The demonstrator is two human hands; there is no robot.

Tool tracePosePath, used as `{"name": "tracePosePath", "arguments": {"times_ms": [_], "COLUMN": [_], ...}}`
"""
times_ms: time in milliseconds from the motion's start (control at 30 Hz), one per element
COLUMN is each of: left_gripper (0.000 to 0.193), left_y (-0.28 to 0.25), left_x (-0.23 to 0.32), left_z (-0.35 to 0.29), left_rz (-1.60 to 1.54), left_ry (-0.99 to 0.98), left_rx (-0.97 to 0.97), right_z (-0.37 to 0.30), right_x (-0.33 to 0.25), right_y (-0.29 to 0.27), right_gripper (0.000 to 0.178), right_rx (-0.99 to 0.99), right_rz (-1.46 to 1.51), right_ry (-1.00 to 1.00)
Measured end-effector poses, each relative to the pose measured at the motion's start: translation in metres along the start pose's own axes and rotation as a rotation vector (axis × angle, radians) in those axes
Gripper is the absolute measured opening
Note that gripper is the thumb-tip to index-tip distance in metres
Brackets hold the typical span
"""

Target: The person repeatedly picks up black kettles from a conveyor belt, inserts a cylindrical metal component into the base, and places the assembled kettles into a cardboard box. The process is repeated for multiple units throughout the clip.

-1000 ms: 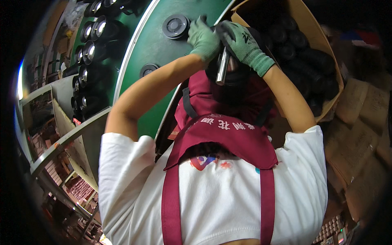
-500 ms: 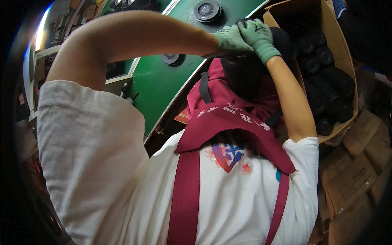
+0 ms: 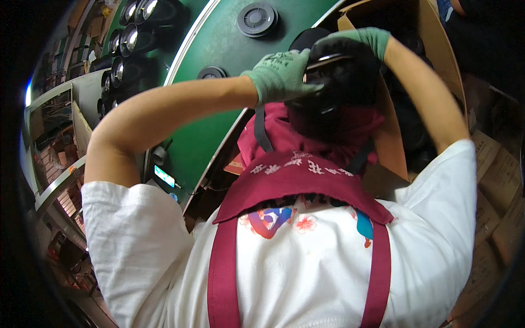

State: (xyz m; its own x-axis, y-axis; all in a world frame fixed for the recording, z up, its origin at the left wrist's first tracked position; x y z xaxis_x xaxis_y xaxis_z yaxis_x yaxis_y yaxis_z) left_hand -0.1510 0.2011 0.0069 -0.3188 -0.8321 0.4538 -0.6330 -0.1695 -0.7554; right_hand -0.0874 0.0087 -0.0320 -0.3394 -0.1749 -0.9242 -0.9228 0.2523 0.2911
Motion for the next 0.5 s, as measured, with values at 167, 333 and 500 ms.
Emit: {"name": "tracePosePath", "arguments": {"times_ms": [167, 333, 500], "left_gripper": [0.058, 0.063, 0.075], "left_y": [0.0, 0.0, 0.008], "left_x": [-0.013, -0.027, -0.02], "left_z": [0.011, 0.037, 0.072], "left_rz": [-0.058, -0.03, 0.074], "left_ry": [0.204, 0.596, 0.877], "left_rx": [0.012, 0.118, 0.073], "right_z": [-0.014, -0.013, -0.011], "right_x": [0.021, -0.008, -0.023], "right_y": [0.051, 0.134, 0.171], "right_gripper": [0.032, 0.037, 0.037], "right_rx": [0.518, 1.238, 1.238], "right_rz": [-0.965, -1.299, -1.003], "right_ry": [0.041, 0.214, 0.655]}}
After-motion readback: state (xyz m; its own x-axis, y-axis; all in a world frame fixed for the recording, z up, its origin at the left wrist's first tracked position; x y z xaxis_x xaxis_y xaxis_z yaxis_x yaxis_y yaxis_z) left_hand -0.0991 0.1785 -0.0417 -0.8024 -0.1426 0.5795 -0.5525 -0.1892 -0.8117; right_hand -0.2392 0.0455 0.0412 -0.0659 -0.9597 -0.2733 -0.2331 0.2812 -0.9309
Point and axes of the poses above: each hand's wrist, its own z-axis towards the middle knuckle, its own y-axis out of the palm, x = y × z, the point moved 2 cm from there along z, towards the middle knuckle, and after that the axes turned 9 degrees about -y, right-handed, at the moved point
